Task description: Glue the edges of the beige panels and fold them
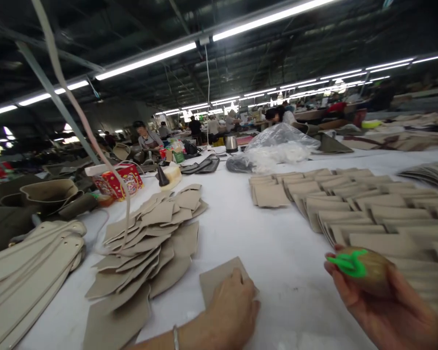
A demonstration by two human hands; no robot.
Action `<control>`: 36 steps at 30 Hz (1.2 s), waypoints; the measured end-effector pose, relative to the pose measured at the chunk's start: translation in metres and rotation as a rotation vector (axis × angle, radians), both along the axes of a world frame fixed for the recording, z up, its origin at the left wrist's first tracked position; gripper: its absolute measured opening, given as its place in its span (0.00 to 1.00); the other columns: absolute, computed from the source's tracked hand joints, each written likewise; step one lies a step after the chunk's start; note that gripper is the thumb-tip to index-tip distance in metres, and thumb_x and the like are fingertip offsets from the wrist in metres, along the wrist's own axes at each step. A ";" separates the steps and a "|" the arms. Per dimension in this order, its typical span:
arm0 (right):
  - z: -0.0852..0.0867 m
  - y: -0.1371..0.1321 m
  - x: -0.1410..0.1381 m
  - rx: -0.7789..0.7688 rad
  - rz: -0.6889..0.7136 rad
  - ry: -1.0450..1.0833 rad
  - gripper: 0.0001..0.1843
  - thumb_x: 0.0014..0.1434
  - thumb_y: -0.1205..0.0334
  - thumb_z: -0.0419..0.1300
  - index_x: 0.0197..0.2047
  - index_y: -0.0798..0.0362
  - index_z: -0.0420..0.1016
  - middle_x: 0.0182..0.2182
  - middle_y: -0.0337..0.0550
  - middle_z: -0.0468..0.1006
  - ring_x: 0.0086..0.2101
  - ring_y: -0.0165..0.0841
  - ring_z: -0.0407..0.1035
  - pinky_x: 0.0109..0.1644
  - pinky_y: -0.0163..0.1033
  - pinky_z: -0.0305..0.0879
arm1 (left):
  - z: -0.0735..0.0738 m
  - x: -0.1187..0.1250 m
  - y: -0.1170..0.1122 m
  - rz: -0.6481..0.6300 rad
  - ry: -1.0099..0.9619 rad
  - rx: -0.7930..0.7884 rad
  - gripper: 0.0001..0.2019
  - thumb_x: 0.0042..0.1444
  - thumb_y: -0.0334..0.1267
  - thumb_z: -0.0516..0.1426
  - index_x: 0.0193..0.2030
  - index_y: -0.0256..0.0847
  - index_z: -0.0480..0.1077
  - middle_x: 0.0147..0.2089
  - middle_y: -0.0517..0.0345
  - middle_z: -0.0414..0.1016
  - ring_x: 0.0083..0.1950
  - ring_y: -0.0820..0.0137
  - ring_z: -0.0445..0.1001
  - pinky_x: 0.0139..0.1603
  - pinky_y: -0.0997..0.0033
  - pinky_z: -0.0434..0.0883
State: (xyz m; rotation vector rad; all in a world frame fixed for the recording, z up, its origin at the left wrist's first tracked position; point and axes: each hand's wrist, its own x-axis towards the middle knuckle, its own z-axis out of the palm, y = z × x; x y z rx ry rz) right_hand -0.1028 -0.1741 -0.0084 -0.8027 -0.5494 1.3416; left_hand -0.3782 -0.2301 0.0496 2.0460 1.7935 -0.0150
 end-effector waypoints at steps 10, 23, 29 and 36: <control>0.051 -0.060 -0.026 -0.260 -0.150 0.081 0.30 0.27 0.50 0.79 0.38 0.47 0.82 0.50 0.46 0.78 0.40 0.45 0.75 0.33 0.43 0.79 | -0.013 -0.019 -0.036 -0.098 0.043 0.042 0.25 0.51 0.33 0.54 0.58 0.38 0.69 0.65 0.41 0.63 0.63 0.49 0.61 0.62 0.49 0.62; 0.046 -0.069 -0.026 -0.197 -0.121 -0.009 0.29 0.31 0.50 0.79 0.39 0.47 0.82 0.46 0.48 0.79 0.41 0.48 0.76 0.35 0.44 0.79 | 0.014 -0.033 -0.029 -0.132 -0.076 0.013 0.18 0.58 0.35 0.52 0.55 0.43 0.71 0.49 0.51 0.77 0.50 0.60 0.74 0.58 0.54 0.66; 0.043 -0.075 -0.027 -0.127 -0.082 -0.136 0.28 0.35 0.50 0.77 0.42 0.48 0.82 0.41 0.48 0.81 0.40 0.45 0.76 0.40 0.43 0.78 | -0.012 0.002 -0.043 0.014 0.030 0.003 0.22 0.54 0.34 0.54 0.56 0.36 0.66 0.57 0.41 0.66 0.55 0.55 0.68 0.56 0.56 0.69; 0.032 -0.084 -0.028 -0.110 -0.002 -0.270 0.32 0.37 0.49 0.76 0.47 0.47 0.80 0.39 0.53 0.82 0.36 0.47 0.78 0.38 0.44 0.77 | -0.010 -0.006 -0.053 0.027 0.008 -0.025 0.19 0.52 0.30 0.53 0.52 0.34 0.67 0.55 0.42 0.64 0.56 0.55 0.66 0.59 0.56 0.67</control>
